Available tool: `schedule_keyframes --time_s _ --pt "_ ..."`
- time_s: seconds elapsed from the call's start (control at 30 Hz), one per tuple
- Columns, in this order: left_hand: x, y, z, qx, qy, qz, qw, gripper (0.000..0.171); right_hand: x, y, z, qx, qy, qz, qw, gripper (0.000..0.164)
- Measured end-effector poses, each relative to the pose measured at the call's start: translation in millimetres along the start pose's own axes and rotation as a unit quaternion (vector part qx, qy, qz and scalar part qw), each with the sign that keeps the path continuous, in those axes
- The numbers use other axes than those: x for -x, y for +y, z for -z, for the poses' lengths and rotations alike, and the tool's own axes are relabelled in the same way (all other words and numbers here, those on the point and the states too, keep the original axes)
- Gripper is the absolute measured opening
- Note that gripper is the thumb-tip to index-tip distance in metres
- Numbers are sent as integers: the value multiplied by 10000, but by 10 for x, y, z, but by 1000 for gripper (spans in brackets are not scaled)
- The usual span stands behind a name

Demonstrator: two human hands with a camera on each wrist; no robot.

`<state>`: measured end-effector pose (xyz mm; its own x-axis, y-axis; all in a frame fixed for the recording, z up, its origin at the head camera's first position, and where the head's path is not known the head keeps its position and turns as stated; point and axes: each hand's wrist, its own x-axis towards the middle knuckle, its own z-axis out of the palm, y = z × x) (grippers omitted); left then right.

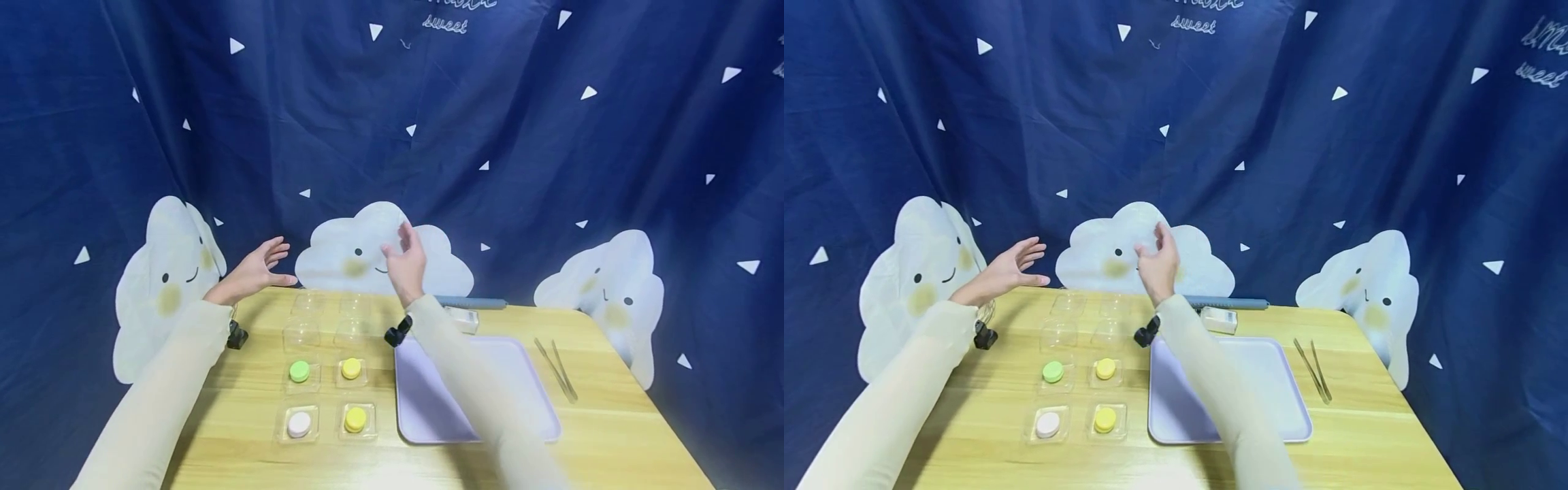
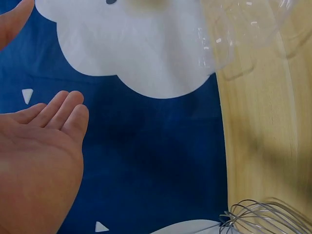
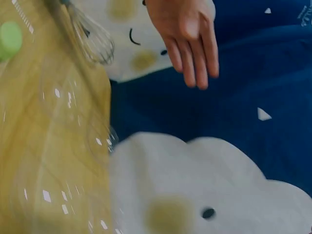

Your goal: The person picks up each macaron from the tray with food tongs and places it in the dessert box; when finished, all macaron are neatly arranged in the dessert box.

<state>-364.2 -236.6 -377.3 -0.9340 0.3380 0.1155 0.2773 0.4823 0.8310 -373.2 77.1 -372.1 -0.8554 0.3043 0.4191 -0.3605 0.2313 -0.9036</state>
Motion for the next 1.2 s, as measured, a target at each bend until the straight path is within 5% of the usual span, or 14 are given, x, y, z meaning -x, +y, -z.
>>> schedule_keyframes --time_s 0.37,0.6,0.83,1.2 --pt "-275 -200 -43 107 -579 574 9966 106 255 248 -714 772 -1001 -724 9893 65" --pt "-396 -373 -194 -301 -799 791 9932 101 369 377 -972 1350 -1747 -1067 9695 70" --pt "-326 -434 -212 -736 -1067 1076 9857 100 484 443 -1093 1708 -2404 -1250 9473 77" --pt "-300 -574 -309 -885 -1225 1347 9793 98 618 557 -1172 1549 -2690 -2099 9271 78"
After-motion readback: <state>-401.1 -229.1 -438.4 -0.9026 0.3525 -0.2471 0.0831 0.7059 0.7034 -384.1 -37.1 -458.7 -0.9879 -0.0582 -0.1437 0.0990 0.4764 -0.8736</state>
